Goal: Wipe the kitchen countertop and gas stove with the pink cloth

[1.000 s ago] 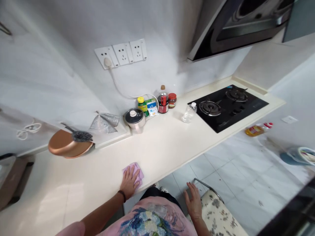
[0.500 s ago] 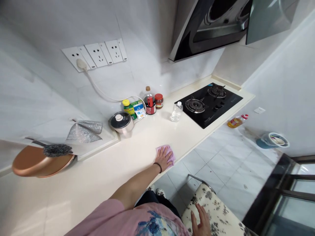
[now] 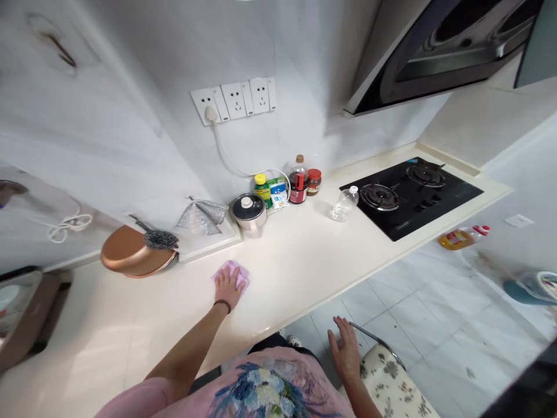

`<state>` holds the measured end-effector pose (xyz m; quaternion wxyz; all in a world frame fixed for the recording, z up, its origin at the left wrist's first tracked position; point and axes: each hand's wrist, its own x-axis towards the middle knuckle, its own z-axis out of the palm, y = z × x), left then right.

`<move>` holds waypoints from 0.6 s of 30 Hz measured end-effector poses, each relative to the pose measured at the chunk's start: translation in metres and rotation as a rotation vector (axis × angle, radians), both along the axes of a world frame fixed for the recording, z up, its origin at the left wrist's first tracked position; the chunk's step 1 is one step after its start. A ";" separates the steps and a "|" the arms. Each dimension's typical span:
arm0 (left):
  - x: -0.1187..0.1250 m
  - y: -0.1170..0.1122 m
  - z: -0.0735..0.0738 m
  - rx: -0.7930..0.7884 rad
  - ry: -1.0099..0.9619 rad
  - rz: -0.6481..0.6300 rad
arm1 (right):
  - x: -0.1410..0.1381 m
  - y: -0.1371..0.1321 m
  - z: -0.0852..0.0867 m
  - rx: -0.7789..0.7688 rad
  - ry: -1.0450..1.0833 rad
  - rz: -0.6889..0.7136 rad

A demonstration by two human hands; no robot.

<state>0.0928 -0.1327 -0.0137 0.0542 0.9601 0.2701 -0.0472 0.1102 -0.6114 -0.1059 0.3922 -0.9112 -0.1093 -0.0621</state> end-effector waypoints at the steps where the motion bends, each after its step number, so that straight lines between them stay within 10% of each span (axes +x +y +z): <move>1: -0.020 0.015 0.000 0.027 -0.004 0.070 | 0.006 0.011 0.002 -0.003 -0.008 0.027; 9: -0.111 0.033 -0.018 0.153 -0.030 0.302 | 0.018 0.069 0.018 0.004 -0.037 0.129; 13: -0.080 0.014 -0.021 0.131 -0.012 0.216 | -0.001 0.050 0.013 0.006 -0.037 0.041; 18: 0.020 -0.001 -0.002 -0.019 0.022 0.001 | -0.037 0.010 0.015 -0.022 -0.003 -0.109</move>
